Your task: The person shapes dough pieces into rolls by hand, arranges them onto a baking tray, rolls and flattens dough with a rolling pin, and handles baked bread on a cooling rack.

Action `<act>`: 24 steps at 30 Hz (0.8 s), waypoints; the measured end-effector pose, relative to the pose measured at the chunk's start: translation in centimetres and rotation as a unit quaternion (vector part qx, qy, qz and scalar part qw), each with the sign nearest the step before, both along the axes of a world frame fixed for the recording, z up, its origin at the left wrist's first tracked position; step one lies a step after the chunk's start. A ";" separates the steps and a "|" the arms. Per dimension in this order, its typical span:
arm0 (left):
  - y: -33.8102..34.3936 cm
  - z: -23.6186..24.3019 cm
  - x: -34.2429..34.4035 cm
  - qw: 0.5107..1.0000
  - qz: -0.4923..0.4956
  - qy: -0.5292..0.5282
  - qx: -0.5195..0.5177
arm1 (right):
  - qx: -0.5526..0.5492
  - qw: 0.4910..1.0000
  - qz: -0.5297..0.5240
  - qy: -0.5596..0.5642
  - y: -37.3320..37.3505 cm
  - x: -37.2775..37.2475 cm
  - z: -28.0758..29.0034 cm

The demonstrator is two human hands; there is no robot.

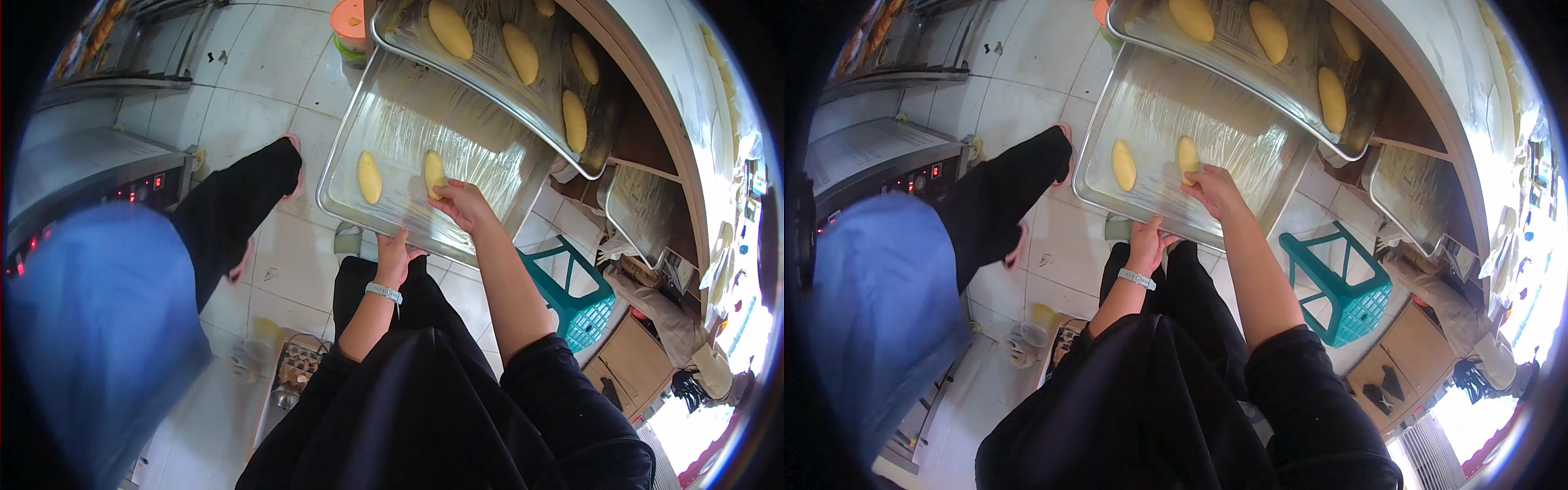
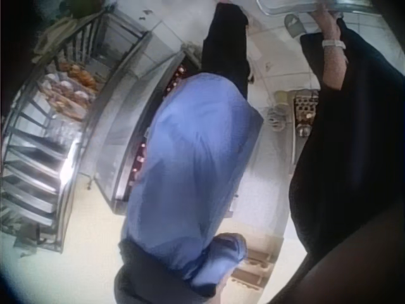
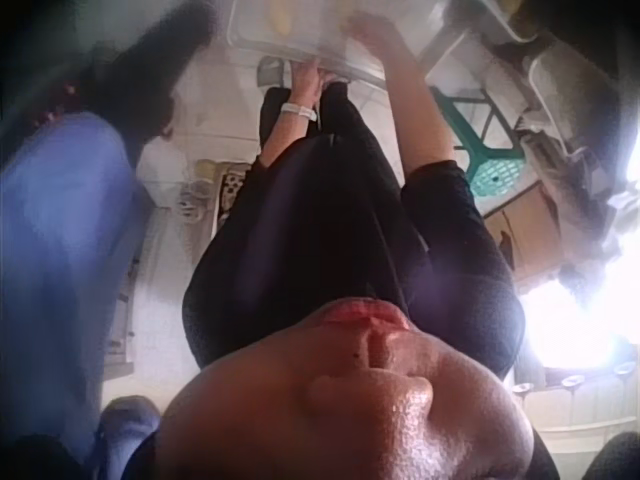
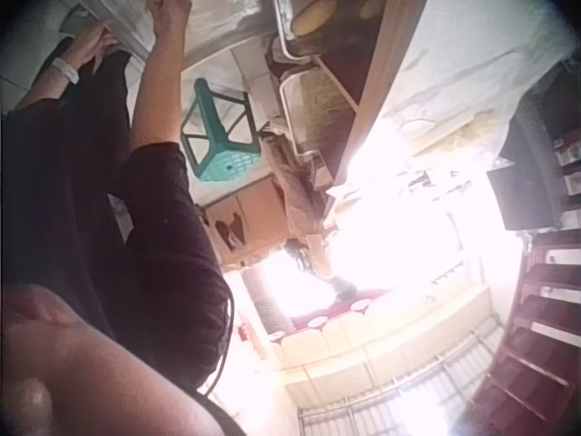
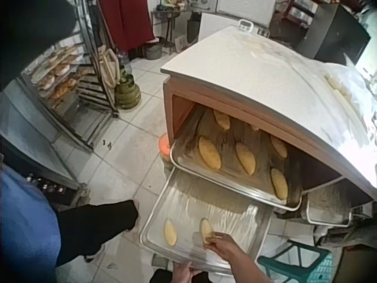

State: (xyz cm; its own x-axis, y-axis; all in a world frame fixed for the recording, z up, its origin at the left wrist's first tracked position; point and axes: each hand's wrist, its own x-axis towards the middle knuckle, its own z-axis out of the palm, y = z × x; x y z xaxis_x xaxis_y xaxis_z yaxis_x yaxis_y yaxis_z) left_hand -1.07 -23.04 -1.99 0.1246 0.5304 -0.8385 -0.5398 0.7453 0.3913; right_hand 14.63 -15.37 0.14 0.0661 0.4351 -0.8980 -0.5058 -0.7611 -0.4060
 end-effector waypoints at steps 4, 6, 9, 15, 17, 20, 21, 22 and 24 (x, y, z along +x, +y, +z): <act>0.0 -0.3 -0.1 1.000 -0.003 -0.001 0.001 | -0.035 0.997 -0.002 0.070 -1.4 1.2 0.2; 0.1 -0.3 -0.3 1.000 -0.001 0.000 -0.001 | -0.044 0.998 0.012 0.052 -3.3 0.8 0.6; 0.8 0.1 0.3 1.000 0.005 0.006 0.001 | -0.044 0.999 0.030 0.007 -6.3 0.9 1.6; 4.3 0.5 1.8 0.999 -0.008 -0.006 0.043 | 0.051 0.997 0.055 0.017 -11.2 2.5 3.7; 6.7 1.8 3.8 0.998 -0.026 0.047 0.018 | 0.028 0.996 0.080 -0.005 -13.6 3.7 4.4; 10.8 0.7 4.6 0.976 -0.217 0.017 -0.003 | 0.028 0.995 0.085 -0.049 -16.6 5.8 4.9; 11.7 0.7 5.3 0.973 -0.228 0.016 0.007 | 0.040 0.994 0.072 -0.065 -17.7 6.7 5.6; 12.9 1.0 6.8 0.969 -0.243 0.018 0.031 | 0.050 0.993 0.056 -0.087 -19.0 7.9 6.3; 16.0 1.3 8.7 0.958 -0.282 0.021 0.048 | 0.052 0.989 0.026 -0.135 -21.4 9.7 7.6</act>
